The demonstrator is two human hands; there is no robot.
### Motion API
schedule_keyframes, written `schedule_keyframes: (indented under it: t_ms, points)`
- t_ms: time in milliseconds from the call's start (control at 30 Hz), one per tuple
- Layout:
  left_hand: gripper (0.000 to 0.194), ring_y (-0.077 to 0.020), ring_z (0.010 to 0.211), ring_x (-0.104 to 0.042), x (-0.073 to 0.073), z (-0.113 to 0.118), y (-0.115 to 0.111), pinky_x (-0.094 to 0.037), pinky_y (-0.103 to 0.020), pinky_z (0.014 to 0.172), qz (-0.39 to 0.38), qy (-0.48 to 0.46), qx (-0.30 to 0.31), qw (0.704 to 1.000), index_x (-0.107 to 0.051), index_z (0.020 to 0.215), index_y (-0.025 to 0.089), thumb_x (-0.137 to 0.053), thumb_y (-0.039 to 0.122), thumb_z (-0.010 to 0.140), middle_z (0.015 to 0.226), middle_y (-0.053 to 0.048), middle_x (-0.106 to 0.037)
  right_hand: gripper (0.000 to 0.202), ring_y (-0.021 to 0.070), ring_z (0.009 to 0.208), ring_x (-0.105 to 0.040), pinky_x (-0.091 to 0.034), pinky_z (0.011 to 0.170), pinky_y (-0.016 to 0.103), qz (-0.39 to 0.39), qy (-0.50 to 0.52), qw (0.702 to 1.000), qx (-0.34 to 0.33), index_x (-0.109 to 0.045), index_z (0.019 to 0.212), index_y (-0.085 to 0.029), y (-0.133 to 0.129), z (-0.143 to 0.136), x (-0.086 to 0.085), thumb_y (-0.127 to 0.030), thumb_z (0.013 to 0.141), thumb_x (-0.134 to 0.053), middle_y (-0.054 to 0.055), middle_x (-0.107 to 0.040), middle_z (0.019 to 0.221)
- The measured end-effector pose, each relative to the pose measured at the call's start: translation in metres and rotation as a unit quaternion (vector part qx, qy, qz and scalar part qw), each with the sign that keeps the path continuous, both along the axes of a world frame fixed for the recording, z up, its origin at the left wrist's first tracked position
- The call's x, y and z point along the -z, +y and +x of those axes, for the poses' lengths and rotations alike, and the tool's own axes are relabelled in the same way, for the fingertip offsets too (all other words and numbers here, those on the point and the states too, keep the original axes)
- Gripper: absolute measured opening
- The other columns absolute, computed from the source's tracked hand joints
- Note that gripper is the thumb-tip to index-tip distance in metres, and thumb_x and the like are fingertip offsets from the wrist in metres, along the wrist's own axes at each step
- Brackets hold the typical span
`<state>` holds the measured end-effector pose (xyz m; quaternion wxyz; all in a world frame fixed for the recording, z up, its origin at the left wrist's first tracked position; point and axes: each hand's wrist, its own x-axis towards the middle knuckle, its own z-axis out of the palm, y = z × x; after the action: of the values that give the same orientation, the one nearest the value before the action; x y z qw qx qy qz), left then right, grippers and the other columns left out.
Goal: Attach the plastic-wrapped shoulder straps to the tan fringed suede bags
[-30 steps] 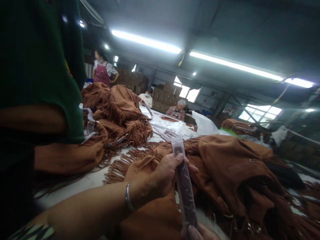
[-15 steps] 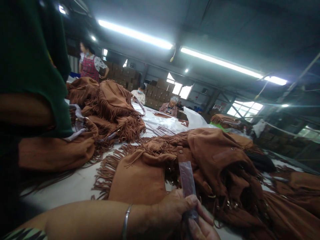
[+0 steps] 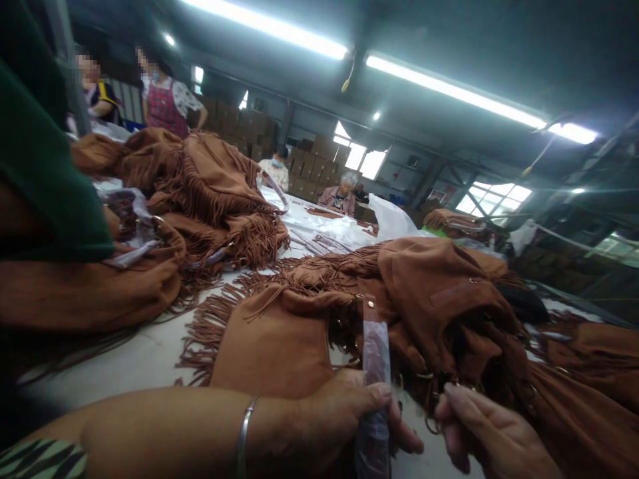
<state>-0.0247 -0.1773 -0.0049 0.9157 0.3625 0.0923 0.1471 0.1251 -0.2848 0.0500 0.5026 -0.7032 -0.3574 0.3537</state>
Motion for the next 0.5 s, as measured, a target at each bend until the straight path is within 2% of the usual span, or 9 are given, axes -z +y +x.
schedule_keyframes:
  t_ms: [100, 167, 267, 333, 400, 467, 500]
  points:
    - [0.053, -0.0195, 0.065, -0.061, 0.003, 0.0, -0.001, -0.041, -0.029, 0.063, -0.003, -0.016, 0.003, 1.0, -0.054, 0.072, 0.012, -0.07, 0.059, 0.055, 0.067, -0.01, -0.064, 0.036, 0.0135, 0.058, -0.057, -0.046, 0.056, 0.022, 0.049, 0.069, 0.995, 0.047, -0.069, 0.078, -0.016, 0.028, 0.001, -0.001, -0.049, 0.068, -0.073, 0.004, -0.067, 0.063]
    - [0.055, -0.0177, 0.063, -0.059, 0.006, 0.001, -0.001, -0.04, -0.028, 0.061, 0.016, -0.023, 0.008, 1.0, -0.053, 0.071, 0.011, -0.069, 0.062, 0.056, 0.066, -0.009, -0.062, 0.035, 0.0172, 0.069, -0.063, -0.05, 0.065, 0.025, 0.054, 0.146, 0.987, 0.031, -0.067, 0.091, -0.014, 0.053, -0.008, 0.002, -0.044, 0.072, -0.071, 0.008, -0.071, 0.079]
    - [0.064, -0.0149, 0.058, -0.055, 0.012, 0.007, 0.001, -0.04, -0.028, 0.059, 0.064, -0.001, 0.029, 0.998, -0.052, 0.067, 0.011, -0.066, 0.071, 0.051, 0.064, -0.007, -0.058, 0.027, 0.0188, 0.071, -0.065, -0.052, 0.067, 0.03, 0.036, 0.209, 0.977, 0.012, -0.064, 0.094, -0.011, 0.084, -0.028, 0.001, -0.036, 0.085, -0.058, 0.011, -0.07, 0.08]
    - [0.067, -0.0139, 0.056, -0.053, 0.017, 0.011, 0.002, -0.041, -0.029, 0.058, 0.085, 0.027, 0.039, 0.995, -0.051, 0.069, 0.012, -0.064, 0.075, 0.05, 0.064, -0.006, -0.055, 0.021, 0.0178, 0.064, -0.064, -0.052, 0.064, 0.031, 0.028, 0.235, 0.972, 0.013, -0.061, 0.091, -0.013, 0.097, -0.038, -0.005, -0.032, 0.089, -0.053, 0.008, -0.068, 0.073]
    - [0.063, -0.0132, 0.057, -0.051, 0.02, 0.015, 0.002, -0.041, -0.029, 0.058, 0.098, 0.054, 0.032, 0.993, -0.051, 0.075, 0.013, -0.062, 0.072, 0.057, 0.067, -0.005, -0.055, 0.017, 0.0127, 0.05, -0.057, -0.048, 0.052, 0.025, 0.029, 0.259, 0.965, -0.013, -0.058, 0.085, -0.016, 0.104, -0.043, -0.014, -0.031, 0.089, -0.052, 0.0, -0.059, 0.059]
    - [0.051, -0.0129, 0.058, -0.051, 0.018, 0.014, 0.003, -0.042, -0.029, 0.059, 0.131, 0.071, 0.032, 0.988, -0.051, 0.08, 0.014, -0.058, 0.064, 0.069, 0.069, -0.004, -0.055, 0.021, 0.0069, 0.036, -0.039, -0.035, 0.038, 0.018, 0.019, 0.253, 0.966, -0.059, -0.053, 0.077, -0.019, 0.106, -0.044, -0.023, -0.036, 0.089, -0.052, -0.007, -0.044, 0.048]
    - [0.044, -0.0131, 0.059, -0.051, 0.015, 0.011, 0.005, -0.043, -0.03, 0.06, 0.179, 0.075, 0.035, 0.98, -0.051, 0.082, 0.015, -0.056, 0.058, 0.074, 0.071, -0.004, -0.055, 0.025, 0.0055, 0.033, -0.03, -0.026, 0.034, 0.016, 0.0, 0.224, 0.97, -0.092, -0.052, 0.077, -0.019, 0.107, -0.043, -0.027, -0.041, 0.089, -0.051, -0.009, -0.038, 0.045]
